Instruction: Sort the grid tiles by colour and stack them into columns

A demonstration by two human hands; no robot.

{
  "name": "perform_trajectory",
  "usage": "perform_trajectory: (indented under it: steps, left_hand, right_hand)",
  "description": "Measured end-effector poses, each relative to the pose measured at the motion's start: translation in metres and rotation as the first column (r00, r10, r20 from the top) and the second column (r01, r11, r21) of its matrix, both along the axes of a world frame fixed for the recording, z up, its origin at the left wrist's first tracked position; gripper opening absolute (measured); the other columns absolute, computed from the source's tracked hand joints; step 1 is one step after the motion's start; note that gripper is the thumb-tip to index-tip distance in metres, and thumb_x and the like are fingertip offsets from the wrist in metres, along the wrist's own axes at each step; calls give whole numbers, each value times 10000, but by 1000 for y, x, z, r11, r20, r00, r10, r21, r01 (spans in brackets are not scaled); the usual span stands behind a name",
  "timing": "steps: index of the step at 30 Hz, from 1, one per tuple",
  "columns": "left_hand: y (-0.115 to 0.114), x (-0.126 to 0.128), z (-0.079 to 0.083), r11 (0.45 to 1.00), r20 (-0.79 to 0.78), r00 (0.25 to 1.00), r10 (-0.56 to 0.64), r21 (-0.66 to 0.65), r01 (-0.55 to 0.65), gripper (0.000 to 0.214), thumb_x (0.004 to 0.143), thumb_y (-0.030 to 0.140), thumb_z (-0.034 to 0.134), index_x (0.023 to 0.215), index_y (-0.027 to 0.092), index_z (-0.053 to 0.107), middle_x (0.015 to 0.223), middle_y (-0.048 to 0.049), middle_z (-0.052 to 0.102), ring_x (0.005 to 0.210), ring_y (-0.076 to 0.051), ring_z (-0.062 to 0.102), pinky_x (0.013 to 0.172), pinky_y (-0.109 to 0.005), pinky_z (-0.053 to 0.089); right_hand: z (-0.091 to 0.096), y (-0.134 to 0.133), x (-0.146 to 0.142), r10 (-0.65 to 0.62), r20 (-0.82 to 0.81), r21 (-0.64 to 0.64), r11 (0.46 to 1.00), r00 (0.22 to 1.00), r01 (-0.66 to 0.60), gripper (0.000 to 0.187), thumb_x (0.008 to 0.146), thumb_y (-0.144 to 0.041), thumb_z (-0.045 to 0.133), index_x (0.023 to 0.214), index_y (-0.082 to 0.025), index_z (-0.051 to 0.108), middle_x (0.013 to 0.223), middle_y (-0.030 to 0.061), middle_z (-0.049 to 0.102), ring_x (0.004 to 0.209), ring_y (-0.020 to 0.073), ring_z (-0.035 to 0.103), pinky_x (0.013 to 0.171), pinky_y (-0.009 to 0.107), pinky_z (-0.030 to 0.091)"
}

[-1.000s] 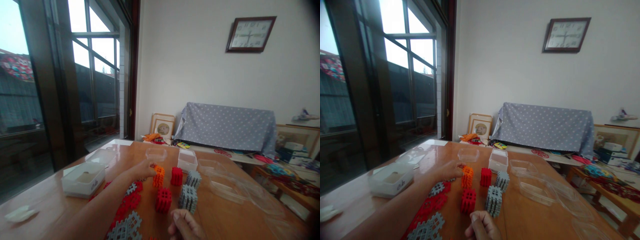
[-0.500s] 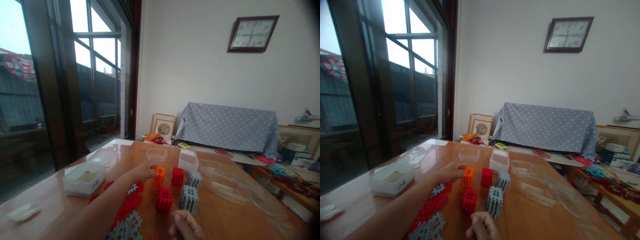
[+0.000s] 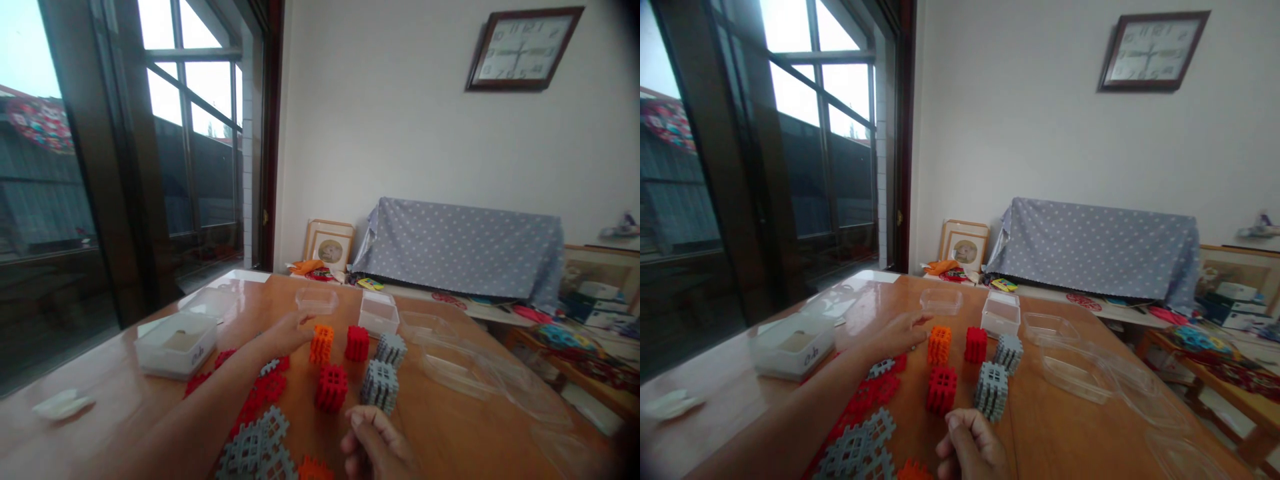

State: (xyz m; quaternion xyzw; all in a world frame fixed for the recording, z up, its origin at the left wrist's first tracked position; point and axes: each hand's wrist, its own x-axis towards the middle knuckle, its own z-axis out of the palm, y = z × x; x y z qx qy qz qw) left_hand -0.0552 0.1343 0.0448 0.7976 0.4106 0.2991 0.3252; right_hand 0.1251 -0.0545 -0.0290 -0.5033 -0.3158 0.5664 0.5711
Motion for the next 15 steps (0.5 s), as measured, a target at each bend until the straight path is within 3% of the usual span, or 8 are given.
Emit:
perform_trajectory:
  steps: [5,10,15]
  left_hand:
    - [-30,-9,-3,997,46,997,56,41,-58,497,799,298,597,1265,128,635,1268,-131,688,1123,-265,655,996,-377,491]
    - [-56,-29,-17,998,38,997,60,-17,-60,436,816,281,571,1224,153,654,1078,-83,747,980,-226,694,844,-308,535]
    - [-78,-50,-24,992,-2,997,81,-95,-81,383,787,284,580,1135,167,691,818,-15,708,752,-172,651,658,-240,494]
  right_hand:
    - [0,-5,3,35,49,41,998,998,-37,489,733,-671,721,806,-198,621,660,-11,637,482,102,533,462,209,355]
    - [-3,-11,1,38,209,88,994,977,-57,358,886,-566,605,864,-210,628,738,-10,639,600,121,565,566,231,416]
    - [-2,-17,0,85,393,92,987,916,-131,309,923,-519,552,898,-221,632,795,0,631,717,160,582,651,263,458]
